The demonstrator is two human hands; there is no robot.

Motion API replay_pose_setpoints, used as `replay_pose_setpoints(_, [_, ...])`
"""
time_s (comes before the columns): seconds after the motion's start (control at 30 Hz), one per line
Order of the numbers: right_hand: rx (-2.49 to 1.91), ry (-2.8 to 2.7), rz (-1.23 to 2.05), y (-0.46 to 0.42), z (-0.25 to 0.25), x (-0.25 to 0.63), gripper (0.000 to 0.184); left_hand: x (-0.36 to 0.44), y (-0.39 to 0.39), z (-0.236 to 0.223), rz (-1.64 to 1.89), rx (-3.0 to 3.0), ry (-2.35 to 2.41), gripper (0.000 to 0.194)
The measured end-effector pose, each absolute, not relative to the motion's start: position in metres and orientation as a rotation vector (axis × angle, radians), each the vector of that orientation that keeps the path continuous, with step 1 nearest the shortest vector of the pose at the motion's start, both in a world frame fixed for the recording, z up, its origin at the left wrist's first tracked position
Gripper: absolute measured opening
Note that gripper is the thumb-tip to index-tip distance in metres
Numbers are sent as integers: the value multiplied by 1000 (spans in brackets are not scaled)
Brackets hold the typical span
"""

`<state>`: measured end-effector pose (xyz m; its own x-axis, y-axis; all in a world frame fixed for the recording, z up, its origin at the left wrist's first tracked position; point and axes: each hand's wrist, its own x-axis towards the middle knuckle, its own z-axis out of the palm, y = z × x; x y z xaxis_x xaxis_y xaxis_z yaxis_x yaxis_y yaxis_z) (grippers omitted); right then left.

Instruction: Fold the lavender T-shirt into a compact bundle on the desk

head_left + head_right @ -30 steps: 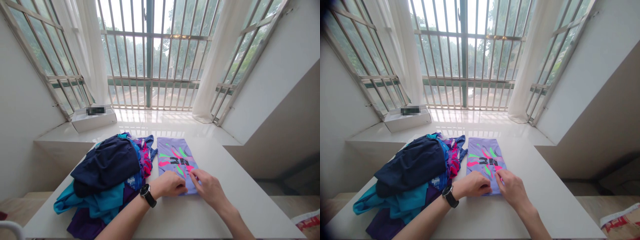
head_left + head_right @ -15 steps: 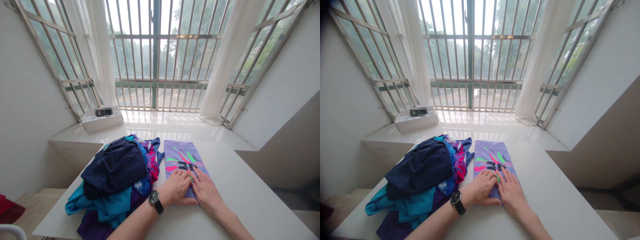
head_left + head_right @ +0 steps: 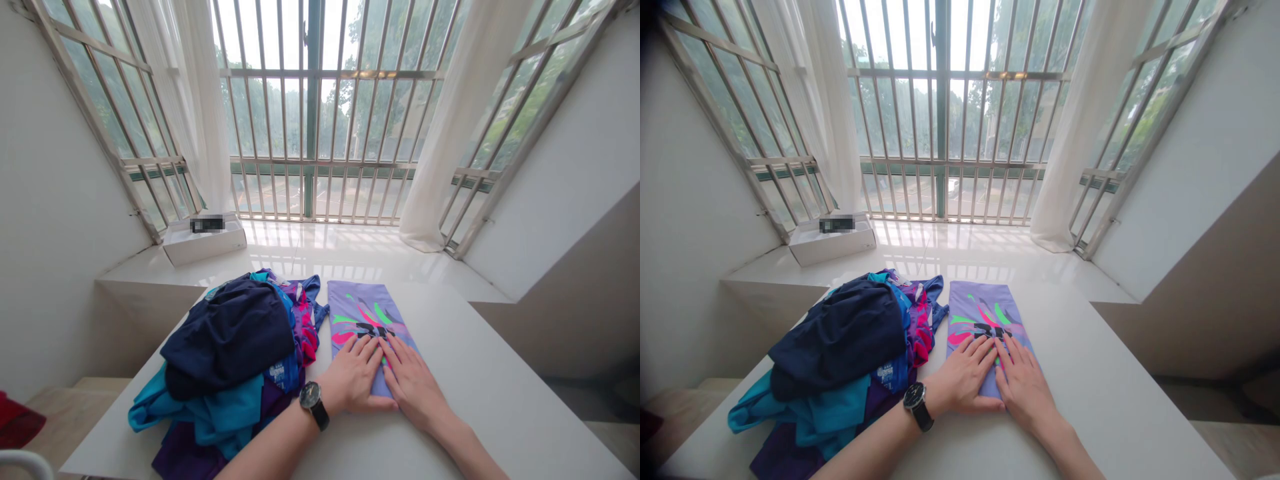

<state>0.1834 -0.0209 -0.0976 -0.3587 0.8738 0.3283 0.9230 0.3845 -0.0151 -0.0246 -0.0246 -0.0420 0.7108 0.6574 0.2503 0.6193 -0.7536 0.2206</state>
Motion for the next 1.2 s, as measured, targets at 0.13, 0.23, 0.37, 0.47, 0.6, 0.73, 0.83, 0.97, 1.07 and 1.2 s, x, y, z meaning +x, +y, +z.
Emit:
replay_pose_setpoints(0.13, [-1583, -2365, -255, -21, -97, 183, 52, -24, -24, -45, 490, 2796, 1042, 86])
replay_pose_setpoints(0.23, [-1599, -2380, -252, -22, -95, 181, 53, -24, -25, -44, 479, 2807, 1041, 88])
replay_pose_setpoints(0.37, [-1587, -2368, -256, -23, -95, 181, 53, -24, -31, -38, 441, 2820, 1069, 86])
replay_pose_setpoints(0.47, [-1533, -2334, -295, -29, -97, 183, 52, -24, -40, -34, 402, 2803, 1089, 84])
replay_pose_setpoints(0.6, [-1478, -2332, -314, -50, -97, 192, 52, -27, -62, -34, 433, 2761, 1155, 76])
replay_pose_setpoints(0.73, [-1491, -2424, -258, -78, -96, 202, 53, -37, -93, -33, 424, 2717, 1144, 63])
replay_pose_setpoints(0.83, [-1469, -2445, -274, -97, -96, 207, 57, -47, -113, -28, 396, 2673, 1082, 63])
replay_pose_setpoints(0.97, [-1358, -2446, -338, -120, -93, 210, 71, -60, -129, -23, 396, 2637, 1061, 64])
replay_pose_setpoints(1.07, [-1247, -2499, -362, -138, -87, 211, 85, -67, -135, -28, 378, 2669, 1025, 71])
replay_pose_setpoints(1.2, [-1208, -2487, -498, -156, -88, 212, 89, -72, -143, -45, 368, 2798, 982, 78])
